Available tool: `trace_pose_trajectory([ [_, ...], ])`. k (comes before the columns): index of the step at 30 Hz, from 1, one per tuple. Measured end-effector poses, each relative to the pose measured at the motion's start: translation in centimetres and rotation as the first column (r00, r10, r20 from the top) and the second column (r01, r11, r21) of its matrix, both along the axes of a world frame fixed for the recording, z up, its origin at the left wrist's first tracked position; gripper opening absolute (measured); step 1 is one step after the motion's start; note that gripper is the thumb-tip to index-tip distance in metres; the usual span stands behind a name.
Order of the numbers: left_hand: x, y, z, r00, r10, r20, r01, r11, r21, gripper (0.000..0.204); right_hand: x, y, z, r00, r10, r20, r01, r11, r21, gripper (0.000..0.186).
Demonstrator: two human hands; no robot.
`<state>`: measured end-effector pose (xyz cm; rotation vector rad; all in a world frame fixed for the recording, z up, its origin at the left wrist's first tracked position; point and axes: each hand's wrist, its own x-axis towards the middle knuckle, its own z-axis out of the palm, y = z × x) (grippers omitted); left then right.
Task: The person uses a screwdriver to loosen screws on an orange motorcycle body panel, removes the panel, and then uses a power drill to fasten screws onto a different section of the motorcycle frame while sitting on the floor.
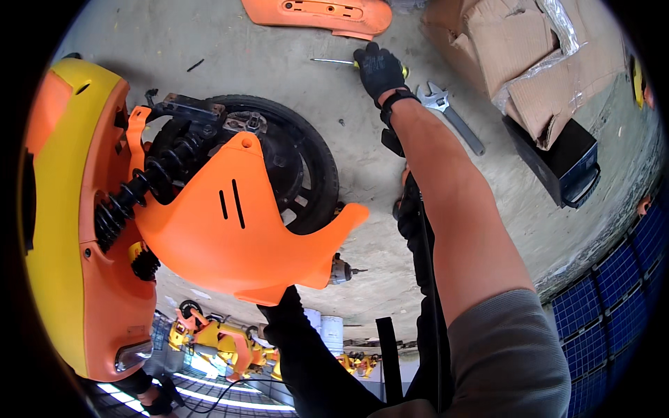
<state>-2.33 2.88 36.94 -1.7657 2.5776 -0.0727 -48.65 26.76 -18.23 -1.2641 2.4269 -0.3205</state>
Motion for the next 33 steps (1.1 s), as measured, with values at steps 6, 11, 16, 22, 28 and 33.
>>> trace_pose_trajectory([
  [6, 0.7, 1.3, -0.8, 0.995, 0.078, -0.059, -0.079, 0.997, -0.019, 0.057, -0.5, 0.0, 5.6, 0.950, -0.215, 0.229, 0.236, 0.969, -0.073, 0.017],
  [11, 1.6, 1.9, -0.9, 0.989, 0.109, -0.100, -0.113, 0.993, -0.028, 0.059, -9.0, -6.0, 10.6, 0.951, -0.282, 0.129, 0.310, 0.878, -0.365, 0.023],
  [16, 2.6, 2.7, -0.9, 0.988, 0.122, -0.095, -0.126, 0.991, -0.047, 0.060, -11.4, -8.3, 8.1, 0.956, -0.277, 0.100, 0.285, 0.956, -0.073, 0.041],
  [22, 4.1, 3.5, 0.8, 0.992, 0.117, -0.052, -0.119, 0.992, -0.047, 0.062, -11.2, -9.6, 4.6, 0.943, -0.295, 0.156, 0.293, 0.955, 0.038, 0.042],
  [28, 5.3, 2.8, 1.1, 0.996, 0.069, -0.054, -0.069, 0.998, 0.003, 0.064, -11.0, -9.4, 7.5, 0.908, -0.406, 0.103, 0.416, 0.902, -0.118, 0.024],
  [33, 6.6, 1.1, 1.4, 0.994, 0.022, -0.110, -0.016, 0.998, 0.061, 0.066, -11.3, -8.0, 11.3, 0.918, -0.391, 0.062, 0.395, 0.899, -0.187, 0.022],
])
